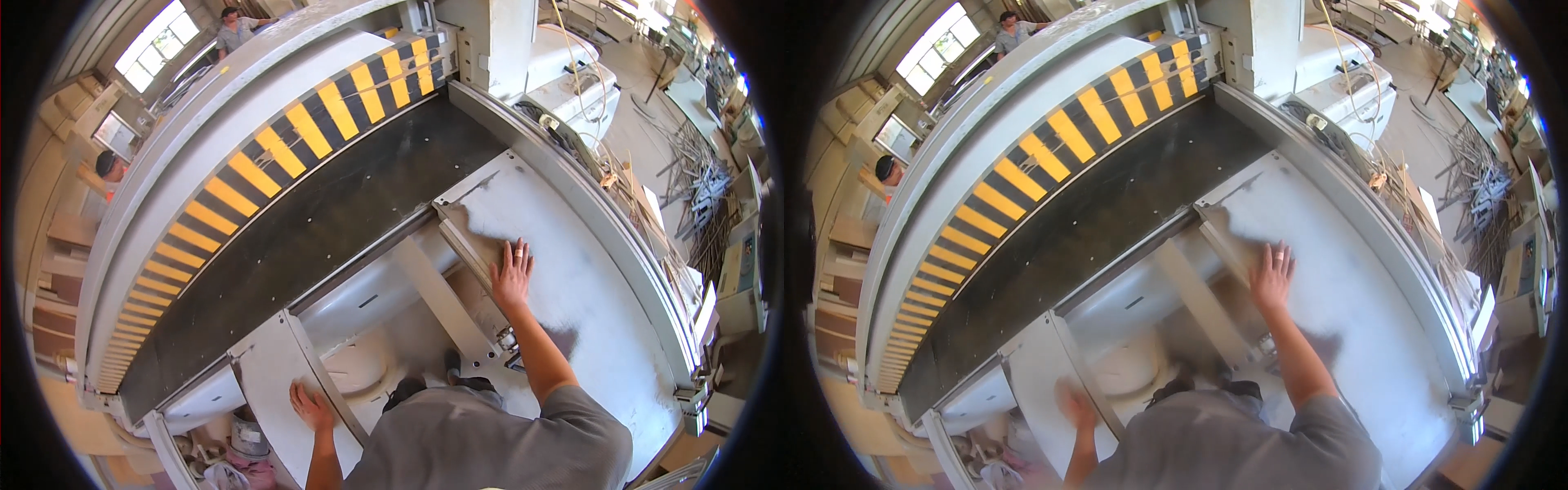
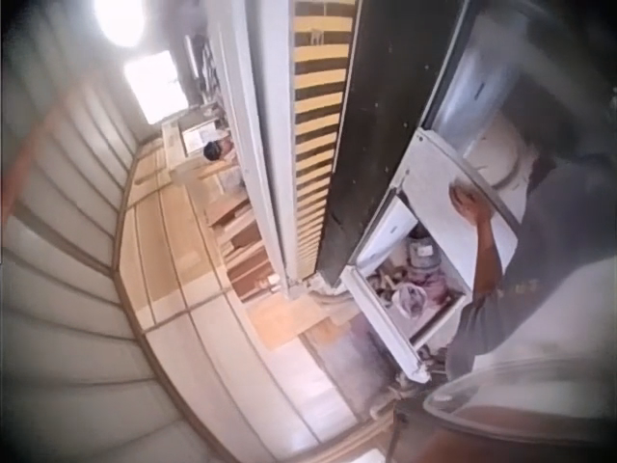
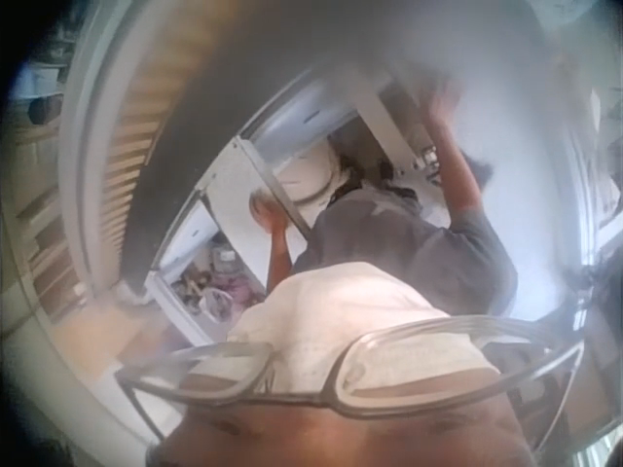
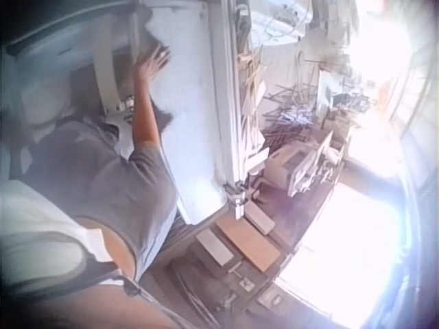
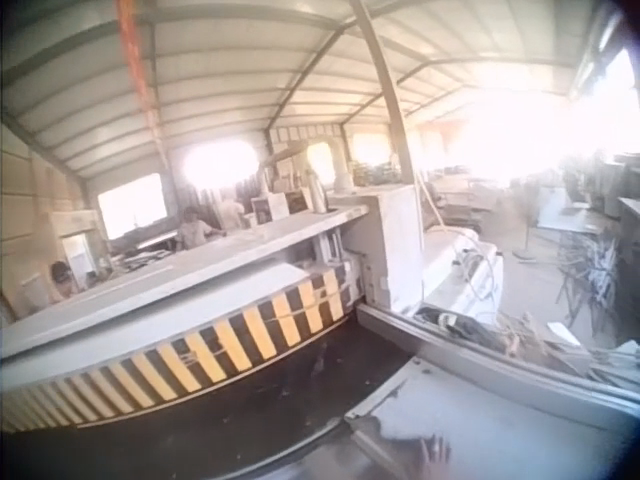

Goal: The person lifts a large sheet of dark plywood and feeds it into a large industrial sliding table saw, aligning the edge and pushing it through the blade using a sliding guide.

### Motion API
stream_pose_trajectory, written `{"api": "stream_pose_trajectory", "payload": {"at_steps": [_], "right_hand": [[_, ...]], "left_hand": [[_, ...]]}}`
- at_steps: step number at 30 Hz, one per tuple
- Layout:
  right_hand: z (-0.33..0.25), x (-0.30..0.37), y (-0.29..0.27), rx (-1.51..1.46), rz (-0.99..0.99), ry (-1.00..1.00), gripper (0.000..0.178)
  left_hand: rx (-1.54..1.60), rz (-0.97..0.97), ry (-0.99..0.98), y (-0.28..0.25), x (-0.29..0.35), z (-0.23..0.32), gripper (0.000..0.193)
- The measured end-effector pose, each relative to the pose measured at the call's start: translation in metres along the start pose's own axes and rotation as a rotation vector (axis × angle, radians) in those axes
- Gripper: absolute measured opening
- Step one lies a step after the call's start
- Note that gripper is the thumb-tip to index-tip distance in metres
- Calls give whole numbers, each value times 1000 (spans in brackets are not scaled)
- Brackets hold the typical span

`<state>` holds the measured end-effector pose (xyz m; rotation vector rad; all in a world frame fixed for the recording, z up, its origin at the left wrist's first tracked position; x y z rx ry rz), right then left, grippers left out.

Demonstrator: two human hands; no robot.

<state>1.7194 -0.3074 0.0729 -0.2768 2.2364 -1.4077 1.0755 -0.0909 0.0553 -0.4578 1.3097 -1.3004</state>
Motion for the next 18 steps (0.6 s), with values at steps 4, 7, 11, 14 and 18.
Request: {"api": "stream_pose_trajectory", "payload": {"at_steps": [4,7,11,14,18], "right_hand": [[0,-2,-1,6,57,-12,68],[-5,-1,-8,11,108,-13,70],[-5,-1,-9,40,127,28,69],[-8,2,-9,86,128,34,68],[-13,4,-13,112,125,51,67]], "left_hand": [[6,36,84,23,-58,-1,54],[52,-1,28,43,-114,7,53],[136,11,84,67,-173,21,53],[212,-42,76,82,-201,24,53],[211,-44,206,95,-210,25,52]]}}
Point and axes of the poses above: each hand's wrist, its own x-axis away from the middle knuckle, its own y-axis out of the palm, z = x × y, the point moved 8 cm from there along -x, towards the middle knuckle, and after that the axes turned 11 degrees about z, right-handed, at the moved point
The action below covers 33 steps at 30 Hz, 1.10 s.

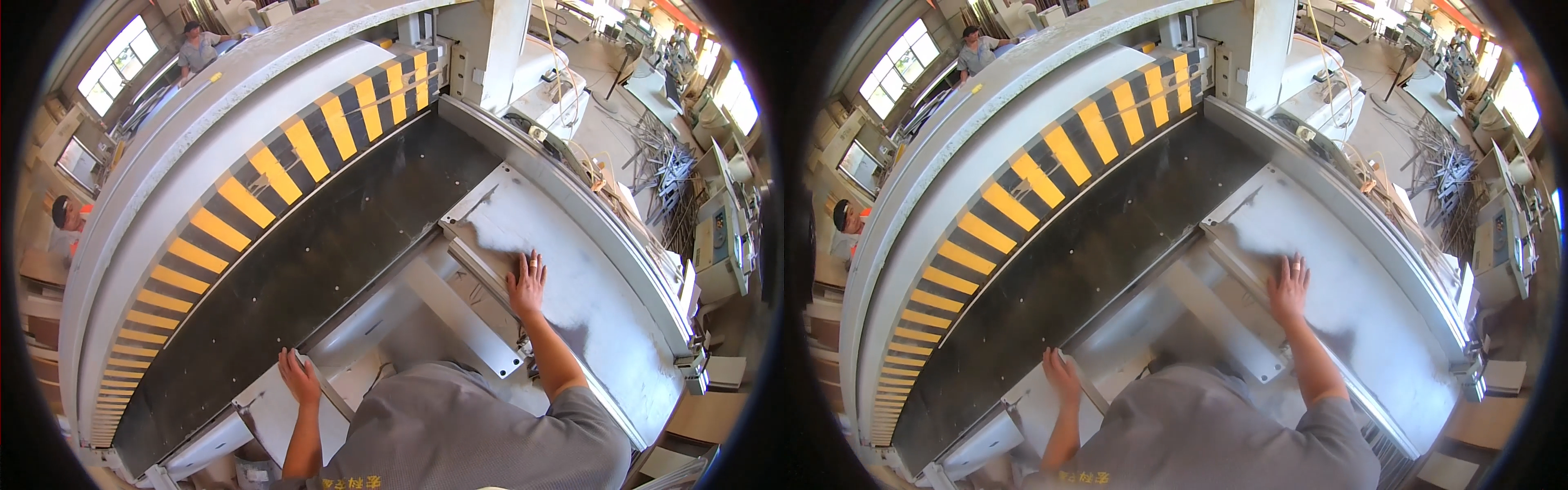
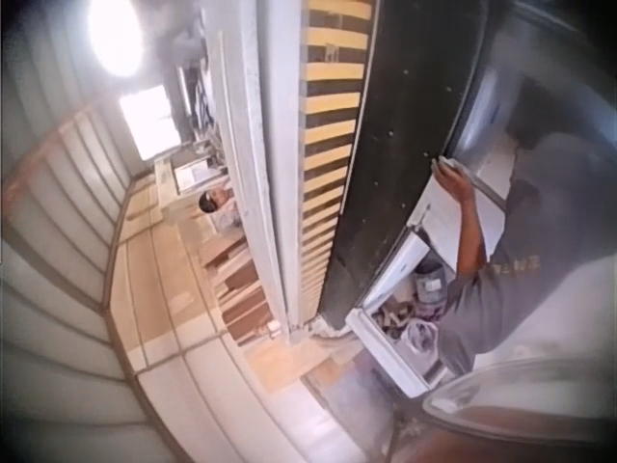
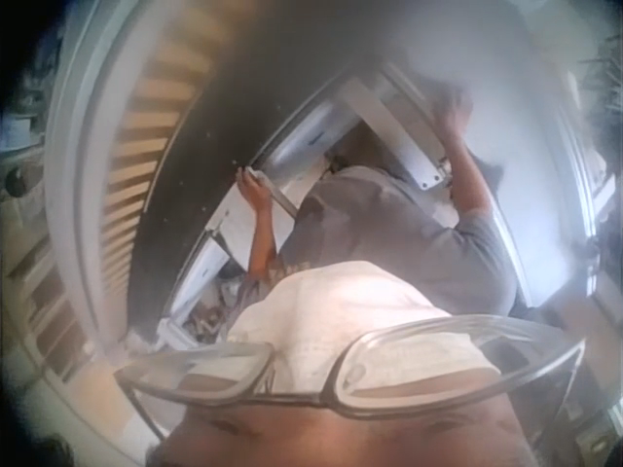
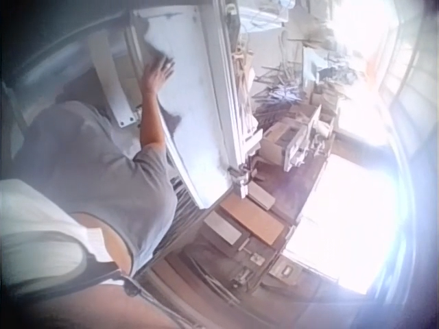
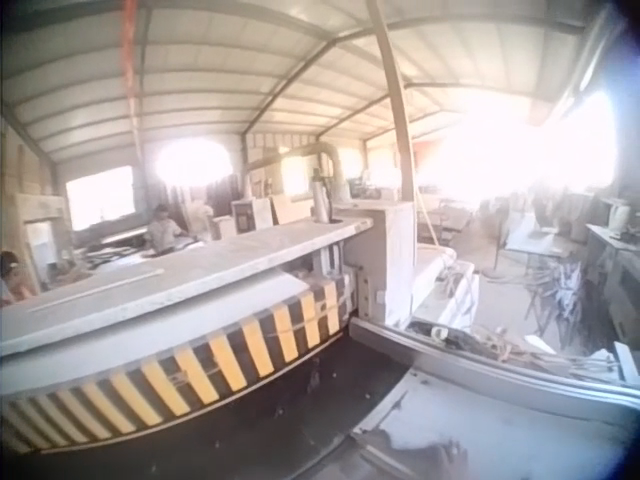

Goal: The person lifts a large sheet of dark plywood and feeds it into a large industrial sliding table saw, aligning the edge and pushing it through the blade using a sliding guide.

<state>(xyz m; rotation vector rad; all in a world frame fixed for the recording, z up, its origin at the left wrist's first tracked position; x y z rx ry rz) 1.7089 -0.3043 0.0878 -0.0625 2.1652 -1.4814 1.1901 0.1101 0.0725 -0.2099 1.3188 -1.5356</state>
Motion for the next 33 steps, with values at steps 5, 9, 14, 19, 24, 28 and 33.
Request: {"api": "stream_pose_trajectory", "payload": {"at_steps": [5,9,14,19,24,28,33], "right_hand": [[6,-1,1,57,-3,11,66],[-10,-6,10,51,-48,4,62],[9,1,18,52,-27,-37,62],[29,3,48,120,-68,-53,59],[33,6,57,200,-105,-79,59],[29,4,53,190,-103,-75,59],[27,3,48,180,-120,-42,60]], "left_hand": [[25,-20,-4,3,-1,5,50],[2,8,-36,-14,0,4,49],[13,9,-64,-11,-13,17,37],[-57,-5,-54,-7,-4,6,34],[-73,-14,-81,-10,2,1,32],[-67,-24,-86,-11,0,3,31],[-82,-23,-68,-8,-3,3,38]]}}
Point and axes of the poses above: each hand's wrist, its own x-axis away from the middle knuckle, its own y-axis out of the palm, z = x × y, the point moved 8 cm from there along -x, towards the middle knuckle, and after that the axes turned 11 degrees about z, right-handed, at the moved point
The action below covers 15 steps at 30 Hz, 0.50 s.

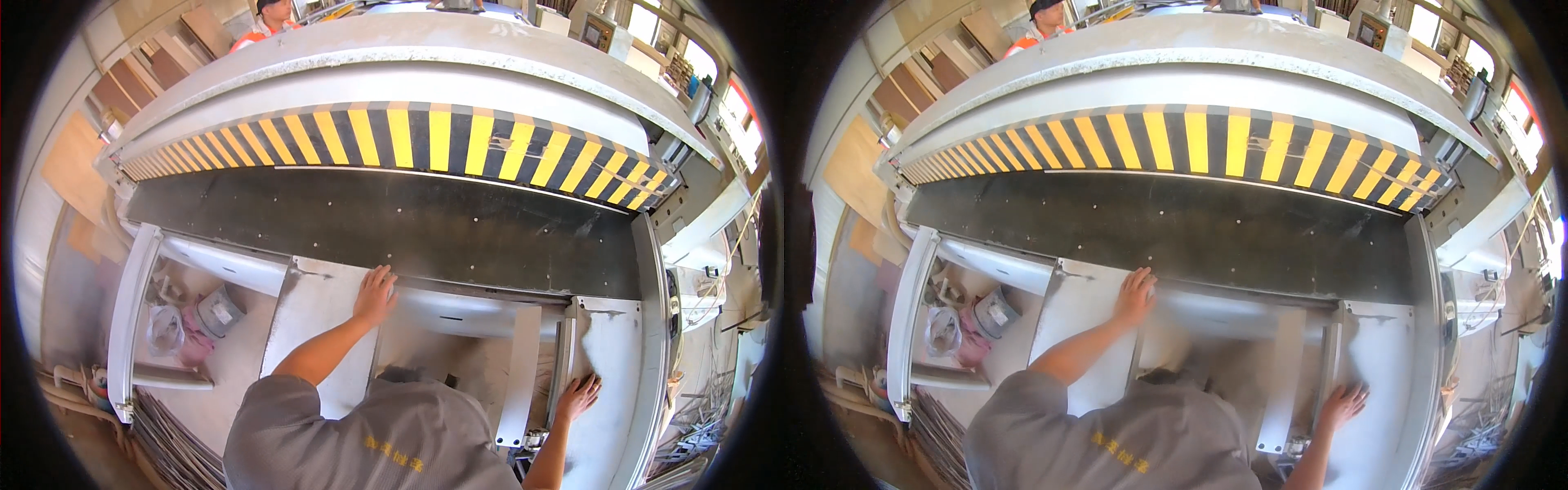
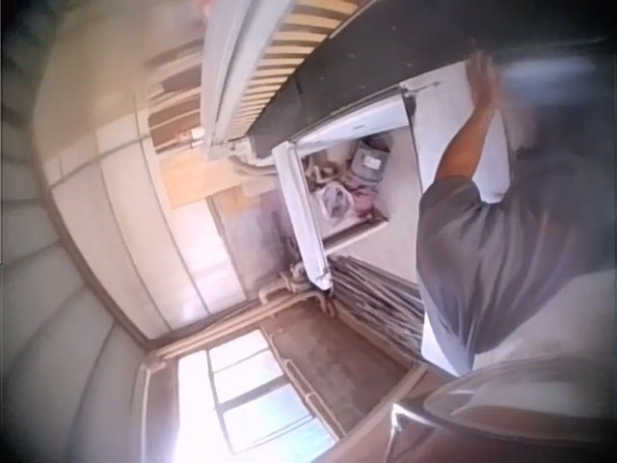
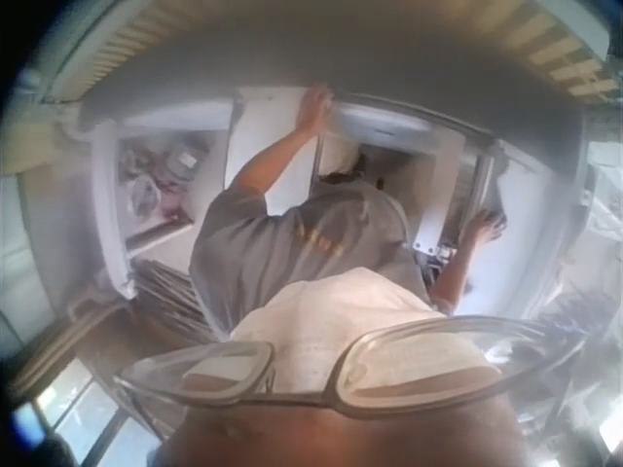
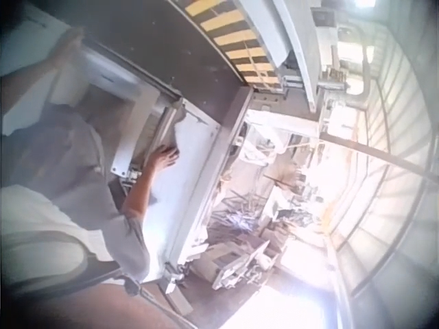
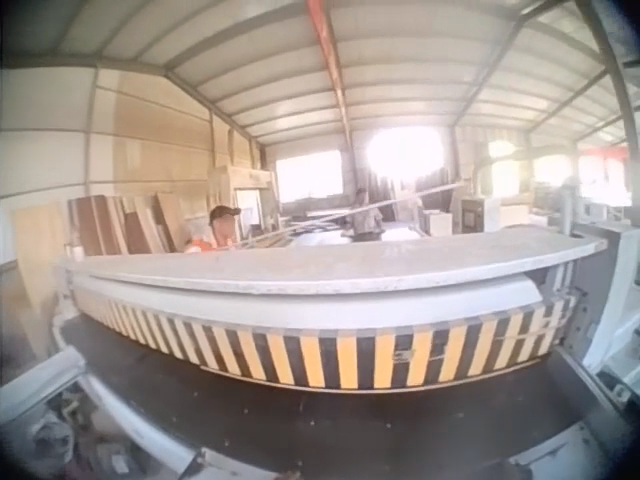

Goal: The person lifts a large sheet of dark plywood and feeds it into a large industrial sliding table saw, aligning the edge and pushing it through the blade using a sliding guide.

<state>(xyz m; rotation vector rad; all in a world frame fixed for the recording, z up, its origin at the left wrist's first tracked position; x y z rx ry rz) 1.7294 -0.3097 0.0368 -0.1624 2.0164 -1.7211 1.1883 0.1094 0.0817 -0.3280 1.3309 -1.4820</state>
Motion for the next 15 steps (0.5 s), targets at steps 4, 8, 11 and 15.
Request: {"api": "stream_pose_trajectory", "payload": {"at_steps": [4,8,11,15], "right_hand": [[3,3,-3,-2,21,1,60],[-13,3,-26,-45,44,1,60],[-12,3,-30,-81,-7,-10,59],[-7,2,-24,-144,40,13,57]], "left_hand": [[-22,-45,-39,9,-4,0,51],[-61,-57,-43,6,4,-3,56],[-45,-56,-50,5,0,2,57],[-65,23,-13,5,4,0,57]]}}
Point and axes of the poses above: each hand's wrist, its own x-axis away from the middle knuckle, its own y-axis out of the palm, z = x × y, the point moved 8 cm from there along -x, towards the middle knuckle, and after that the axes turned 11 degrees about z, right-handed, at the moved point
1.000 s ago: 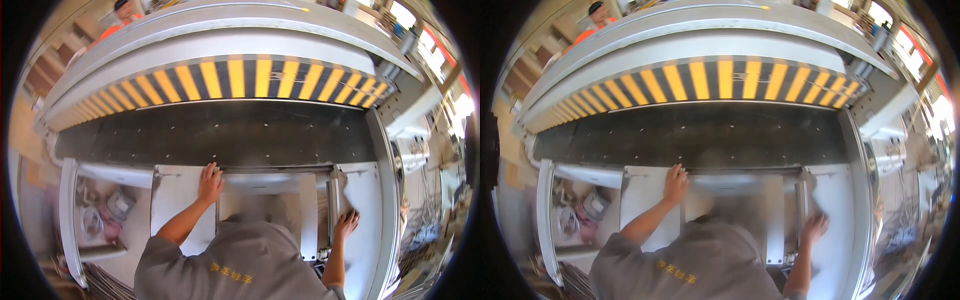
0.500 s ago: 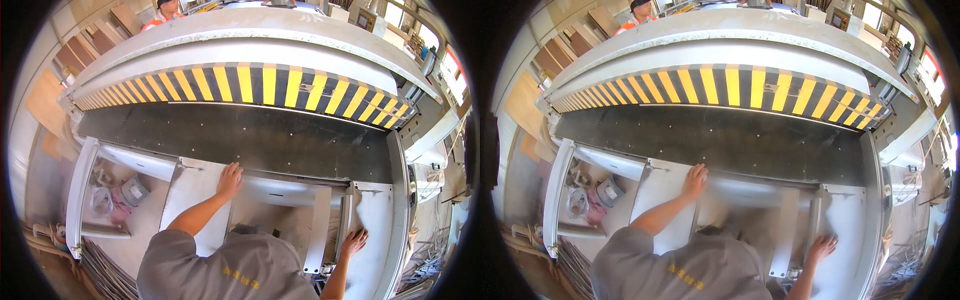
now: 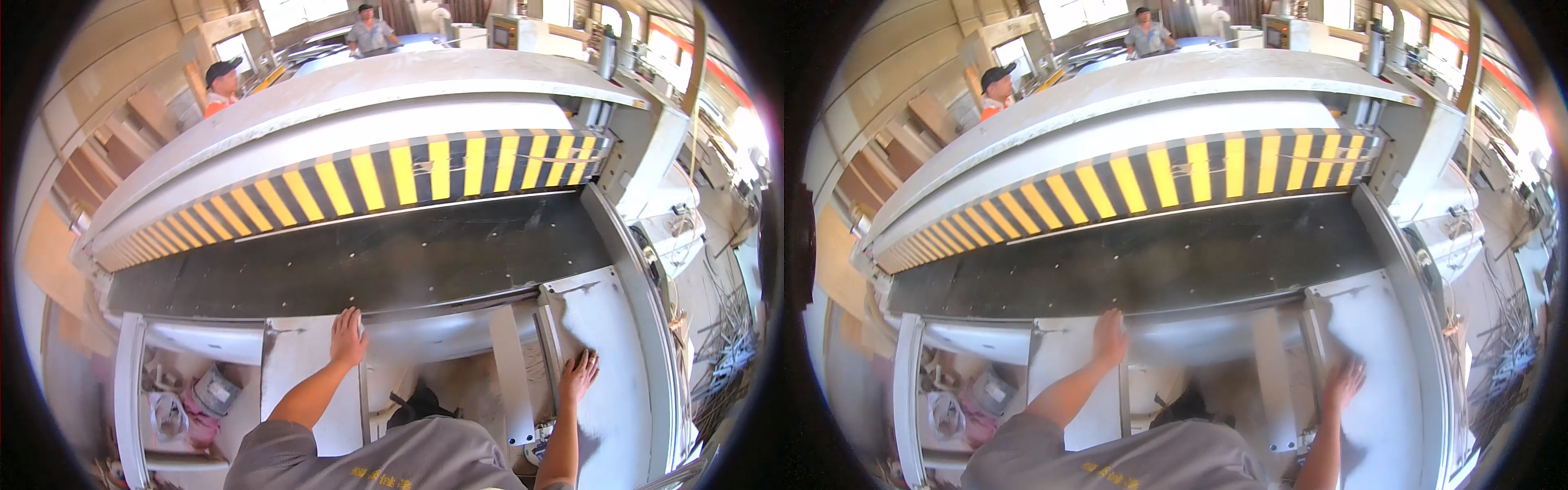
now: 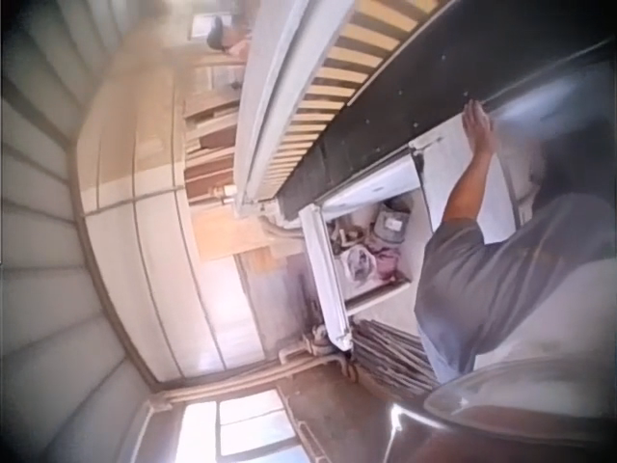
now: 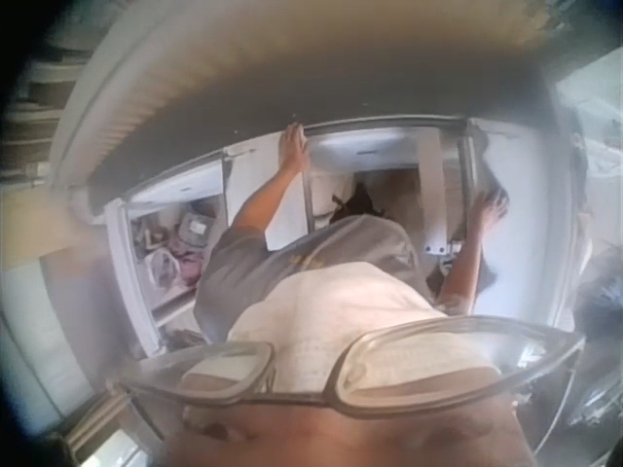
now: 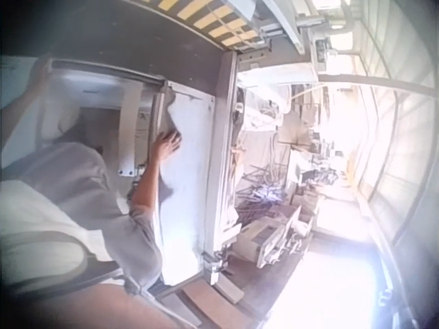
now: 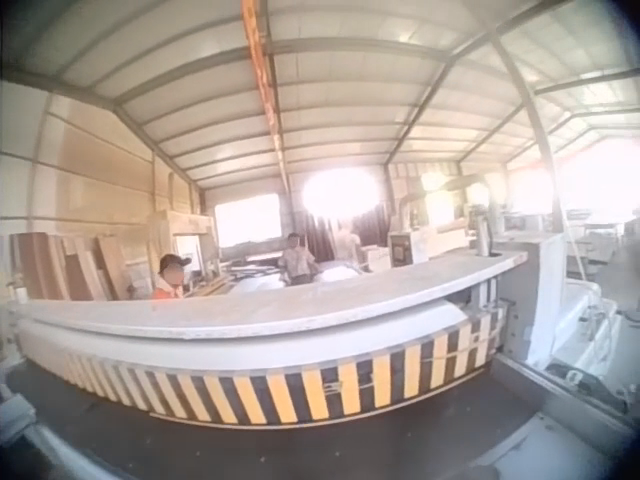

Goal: The person lifts a large sheet of dark plywood and feeds it into a large industrial sliding table saw, aligning the edge and pushing it through the blade using a sliding guide.

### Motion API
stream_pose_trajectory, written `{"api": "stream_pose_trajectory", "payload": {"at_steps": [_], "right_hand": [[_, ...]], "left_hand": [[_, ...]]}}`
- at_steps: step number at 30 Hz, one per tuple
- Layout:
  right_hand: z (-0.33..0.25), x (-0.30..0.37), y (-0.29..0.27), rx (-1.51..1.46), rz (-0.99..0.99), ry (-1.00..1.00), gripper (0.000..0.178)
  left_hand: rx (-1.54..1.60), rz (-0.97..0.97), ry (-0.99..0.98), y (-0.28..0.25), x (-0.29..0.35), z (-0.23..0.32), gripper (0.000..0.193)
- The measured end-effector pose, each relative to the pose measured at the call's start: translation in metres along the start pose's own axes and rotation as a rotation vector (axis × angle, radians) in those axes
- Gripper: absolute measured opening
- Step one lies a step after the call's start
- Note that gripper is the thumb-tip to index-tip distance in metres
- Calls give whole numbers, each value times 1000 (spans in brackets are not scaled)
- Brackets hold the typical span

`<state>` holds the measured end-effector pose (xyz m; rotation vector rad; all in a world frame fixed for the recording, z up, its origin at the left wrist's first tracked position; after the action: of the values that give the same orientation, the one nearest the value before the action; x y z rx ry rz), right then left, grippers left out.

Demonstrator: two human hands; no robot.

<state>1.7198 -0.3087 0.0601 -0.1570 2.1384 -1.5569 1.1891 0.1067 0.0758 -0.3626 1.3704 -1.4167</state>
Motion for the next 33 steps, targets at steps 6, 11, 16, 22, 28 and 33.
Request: {"api": "stream_pose_trajectory", "payload": {"at_steps": [6,11,16,22,28,33], "right_hand": [[-2,2,-9,-29,8,54,57],[1,-1,-8,-36,1,54,57],[1,-2,-12,-65,46,54,55],[0,-1,-14,-64,38,50,55],[-5,-1,-19,-49,23,54,59],[-4,-1,-18,-69,23,54,59]], "left_hand": [[13,-62,-4,-3,-3,8,59],[-15,-49,-4,-3,0,5,60],[7,-64,-17,0,-1,9,59],[-1,-54,-12,-4,-3,10,59],[5,-36,-3,-4,-3,9,59],[-12,-31,6,-1,-1,7,59]]}}
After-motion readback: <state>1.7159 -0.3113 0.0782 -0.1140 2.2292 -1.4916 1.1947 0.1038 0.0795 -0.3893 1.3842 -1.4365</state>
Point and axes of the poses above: each hand's wrist, its own x-axis away from the middle knuckle, its own y-axis out of the palm, z = x × y, the point moved 8 cm from there along -x, towards the middle knuckle, and after that the axes turned 11 degrees about z, right-handed, at the moved point
